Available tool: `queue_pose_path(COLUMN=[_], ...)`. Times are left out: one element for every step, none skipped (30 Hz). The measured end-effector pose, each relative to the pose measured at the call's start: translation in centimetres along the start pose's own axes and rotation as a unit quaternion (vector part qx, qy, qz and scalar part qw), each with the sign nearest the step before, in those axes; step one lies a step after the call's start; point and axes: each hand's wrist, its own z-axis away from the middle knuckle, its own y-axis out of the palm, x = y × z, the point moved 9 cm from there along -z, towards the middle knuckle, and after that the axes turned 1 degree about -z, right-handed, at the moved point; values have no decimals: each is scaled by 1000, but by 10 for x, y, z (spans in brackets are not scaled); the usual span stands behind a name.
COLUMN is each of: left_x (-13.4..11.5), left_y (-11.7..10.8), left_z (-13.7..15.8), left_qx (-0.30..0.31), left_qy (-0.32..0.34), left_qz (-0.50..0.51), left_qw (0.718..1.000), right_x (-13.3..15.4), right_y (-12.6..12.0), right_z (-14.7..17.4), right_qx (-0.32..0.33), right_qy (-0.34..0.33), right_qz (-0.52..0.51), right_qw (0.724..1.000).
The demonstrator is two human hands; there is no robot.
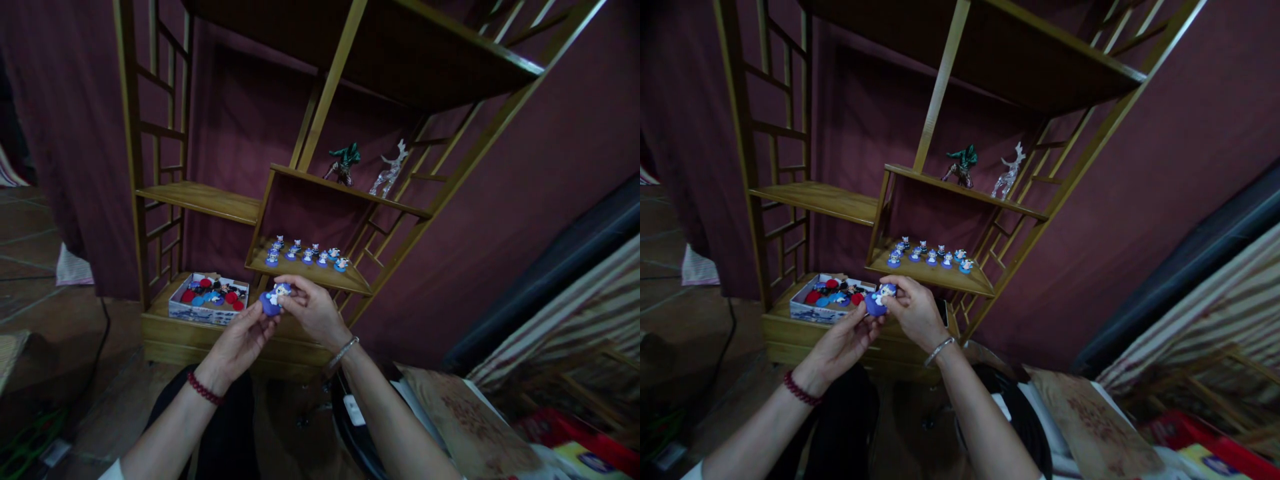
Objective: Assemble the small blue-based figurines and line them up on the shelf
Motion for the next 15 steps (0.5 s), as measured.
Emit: queue_pose_path(left_x=[1, 1, 2, 2, 2, 2, 1, 1, 1, 1, 1, 1, 2, 3, 5], left_y=[-1, -1, 0, 0, 0, 0, 0, 0, 0, 0, -1, -2, -3, -5, -7], left_z=[0, 1, 1, 1, 2, 2, 3, 3, 4, 4, 5, 5, 6, 7, 8], left_qx=[-4, -5, -5, -5, -4, -5, -6, -6, -6, -5, -3, -3, -4, -6, -8], left_qy=[-2, -3, -4, -4, -4, -4, -5, -6, -6, -7, -7, -6, -6, -5, -5], left_qz=[4, 6, 9, 12, 15, 17, 19, 19, 18, 16, 14, 13, 13, 13, 14], left_qw=[1000, 1000, 1000, 1000, 1000, 1000, 1000, 1000, 1000, 1000, 1000, 1000, 1000, 1000, 1000], right_x=[1, 1, 2, 2, 3, 4, 6, 7, 8, 10, 11, 12, 13, 15, 16], right_y=[1, 1, 2, 2, 2, 2, 2, 3, 4, 5, 6, 6, 7, 7, 8], right_z=[0, 1, 1, 2, 2, 2, 2, 2, 3, 3, 3, 4, 4, 5, 5], right_qx=[1, 2, 1, -1, -2, -4, -3, 1, 6, 13, 20, 26, 29, 32, 34], right_qy=[-2, -3, -2, -1, 0, 0, -1, -2, -3, -4, -5, -9, -16, -24, -34], right_qz=[-1, -2, -4, -6, -6, -4, -1, 1, 3, 6, 14, 29, 51, 79, 109], right_qw=[1000, 1000, 1000, 1000, 1000, 1000, 1000, 1000, 1000, 1000, 1000, 999, 998, 996, 993])
